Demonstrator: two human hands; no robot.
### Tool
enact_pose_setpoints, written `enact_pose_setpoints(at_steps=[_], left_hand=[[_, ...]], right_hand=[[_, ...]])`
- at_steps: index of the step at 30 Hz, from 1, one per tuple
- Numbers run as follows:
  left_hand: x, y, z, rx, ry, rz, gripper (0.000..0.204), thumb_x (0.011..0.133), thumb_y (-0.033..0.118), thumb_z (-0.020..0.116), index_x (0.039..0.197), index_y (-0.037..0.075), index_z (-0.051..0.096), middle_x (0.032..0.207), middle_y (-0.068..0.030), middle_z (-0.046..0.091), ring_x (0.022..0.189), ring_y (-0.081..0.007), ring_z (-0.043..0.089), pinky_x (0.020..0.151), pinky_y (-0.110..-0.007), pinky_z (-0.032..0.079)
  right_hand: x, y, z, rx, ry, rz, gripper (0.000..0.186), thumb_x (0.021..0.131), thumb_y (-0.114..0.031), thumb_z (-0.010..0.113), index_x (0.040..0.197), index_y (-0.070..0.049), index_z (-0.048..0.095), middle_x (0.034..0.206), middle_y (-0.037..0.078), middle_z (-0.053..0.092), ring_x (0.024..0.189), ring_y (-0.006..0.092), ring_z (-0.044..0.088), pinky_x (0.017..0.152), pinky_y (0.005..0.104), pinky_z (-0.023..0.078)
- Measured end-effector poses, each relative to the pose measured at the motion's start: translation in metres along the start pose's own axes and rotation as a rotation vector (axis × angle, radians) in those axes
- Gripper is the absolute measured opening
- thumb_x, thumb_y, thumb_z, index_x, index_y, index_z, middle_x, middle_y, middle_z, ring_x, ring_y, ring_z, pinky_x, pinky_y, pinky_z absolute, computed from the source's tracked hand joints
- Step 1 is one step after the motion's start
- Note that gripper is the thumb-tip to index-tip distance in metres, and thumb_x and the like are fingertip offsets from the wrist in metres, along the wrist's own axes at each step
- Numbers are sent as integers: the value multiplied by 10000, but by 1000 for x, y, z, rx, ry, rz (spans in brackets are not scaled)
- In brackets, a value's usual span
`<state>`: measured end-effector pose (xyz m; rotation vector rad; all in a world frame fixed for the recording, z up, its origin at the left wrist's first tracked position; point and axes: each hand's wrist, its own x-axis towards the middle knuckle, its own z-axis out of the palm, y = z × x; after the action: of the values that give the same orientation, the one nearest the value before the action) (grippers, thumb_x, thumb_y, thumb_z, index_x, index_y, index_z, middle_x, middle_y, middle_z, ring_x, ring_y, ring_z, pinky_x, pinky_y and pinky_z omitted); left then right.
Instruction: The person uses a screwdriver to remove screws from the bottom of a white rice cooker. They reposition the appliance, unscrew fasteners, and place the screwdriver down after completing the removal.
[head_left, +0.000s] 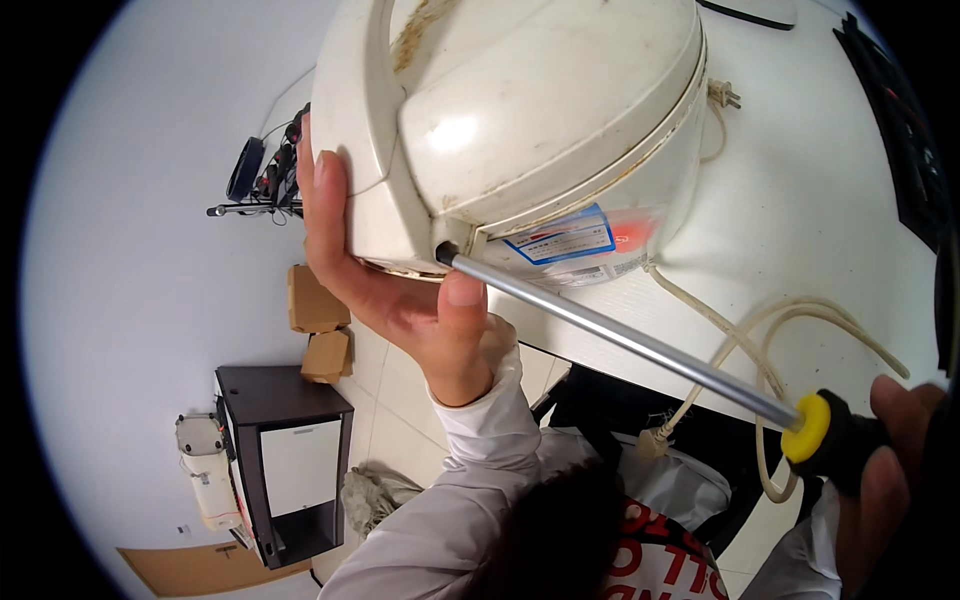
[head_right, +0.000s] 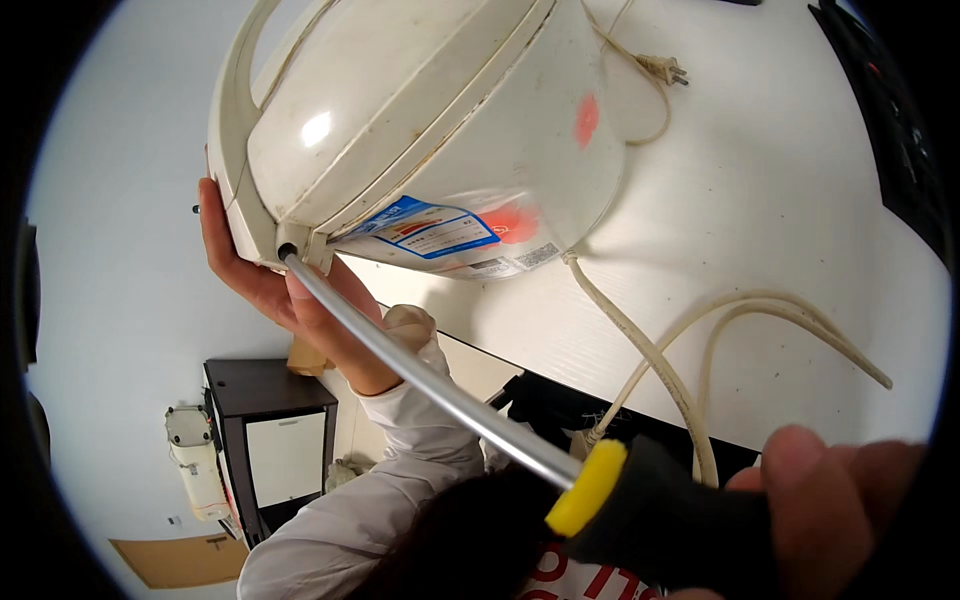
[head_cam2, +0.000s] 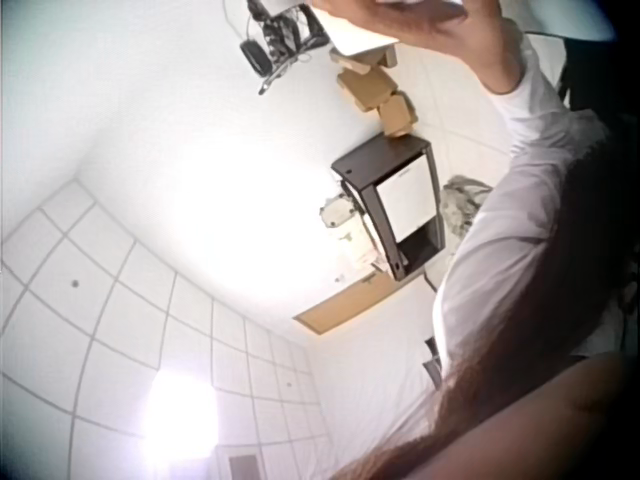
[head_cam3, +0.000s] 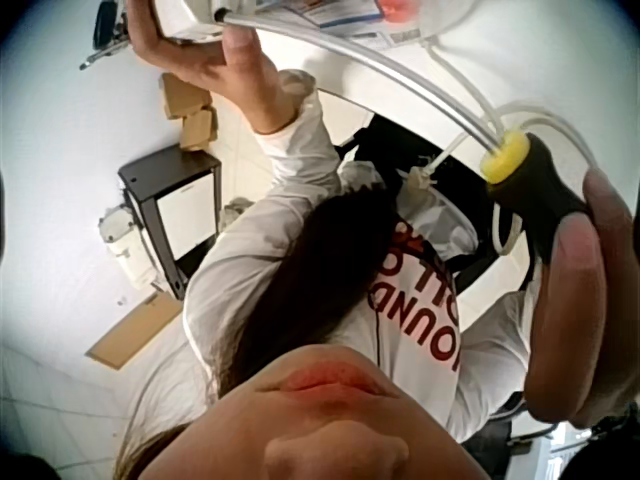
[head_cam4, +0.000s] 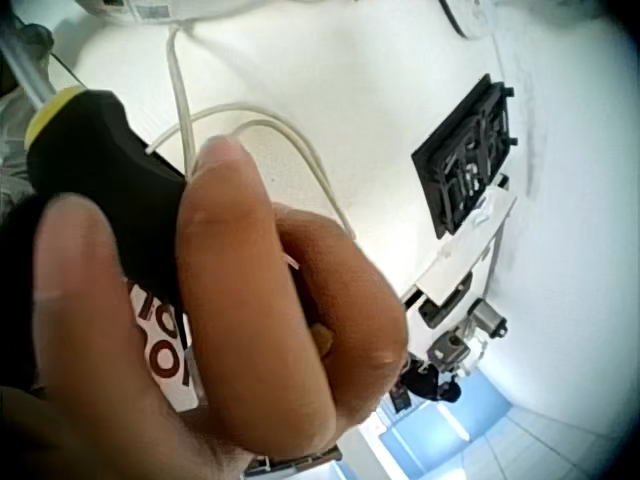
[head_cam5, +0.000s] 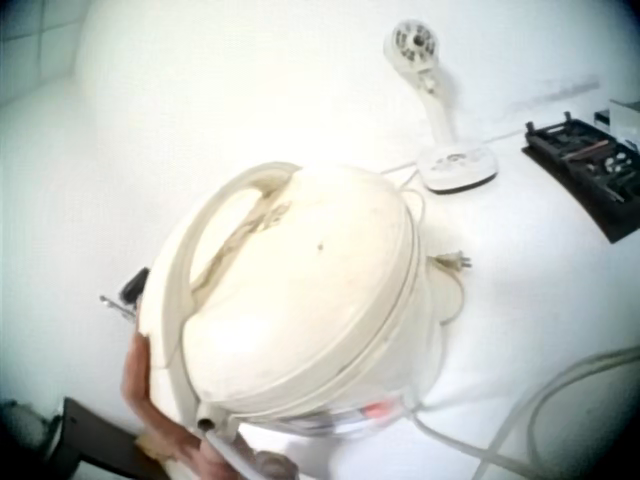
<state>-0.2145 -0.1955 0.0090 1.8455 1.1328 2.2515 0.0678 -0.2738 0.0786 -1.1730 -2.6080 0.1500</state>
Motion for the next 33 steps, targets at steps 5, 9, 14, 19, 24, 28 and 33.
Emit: enact_pose_setpoints(at_steps=[5, 9, 14, 19, 24, 28, 33], left_hand=[[3, 2, 7, 15, 27, 1, 884, 675, 498, 710, 1327, 49, 317, 1415, -234, 235, 1287, -342, 314, 1039, -463, 323], [0, 4, 8, 20, 56, -16, 906, 672, 521, 710, 1328, 45, 306, 1410, -227, 254, 1287, -337, 318, 1042, -463, 328], [0, 7, 7, 59, 79, -33, 914, 675, 549, 704, 1321, 39, 308, 1409, -211, 265, 1281, -330, 329, 1041, -467, 342], [0, 8, 13, 28, 69, -28, 900, 686, 551, 694, 1317, 35, 311, 1398, -208, 290, 1266, -329, 353, 1024, -465, 370], [1, -3, 4, 100, 23, 41, 873, 715, 556, 659, 1313, 25, 308, 1389, -211, 300, 1251, -335, 375, 1005, -459, 397], [3, 4, 11, 117, 14, 24, 853, 743, 557, 614, 1322, 21, 291, 1391, -214, 295, 1253, -337, 370, 999, -463, 403], [1, 5, 10, 127, 32, -1, 822, 751, 505, 608, 1330, 25, 276, 1393, -214, 289, 1257, -337, 366, 996, -472, 405]], right_hand=[[-7, 4, -4, 9, 1, 37, 506, 830, -313, 543, 1267, -87, 424, 960, 122, 543, 775, 198, 585, 623, 274, 481], [-6, 12, 1, 59, -5, 29, 501, 835, -311, 540, 1266, -84, 424, 966, 122, 546, 784, 197, 586, 634, 277, 482], [-2, 19, 11, 149, -1, 17, 495, 840, -308, 536, 1265, -81, 424, 974, 123, 549, 796, 197, 586, 648, 282, 482], [-4, 24, 19, 228, 21, 28, 489, 846, -306, 533, 1265, -77, 424, 983, 124, 552, 807, 197, 587, 662, 286, 482], [-1, 32, 19, 304, -25, 31, 483, 852, -303, 529, 1264, -74, 424, 991, 124, 555, 819, 196, 587, 675, 290, 482], [-2, 45, 9, 378, -89, 47, 479, 856, -301, 526, 1263, -71, 424, 997, 125, 558, 828, 196, 587, 686, 293, 482], [-5, 59, 9, 474, -191, 18, 473, 862, -299, 523, 1262, -67, 423, 1006, 125, 561, 840, 196, 588, 700, 297, 482]])
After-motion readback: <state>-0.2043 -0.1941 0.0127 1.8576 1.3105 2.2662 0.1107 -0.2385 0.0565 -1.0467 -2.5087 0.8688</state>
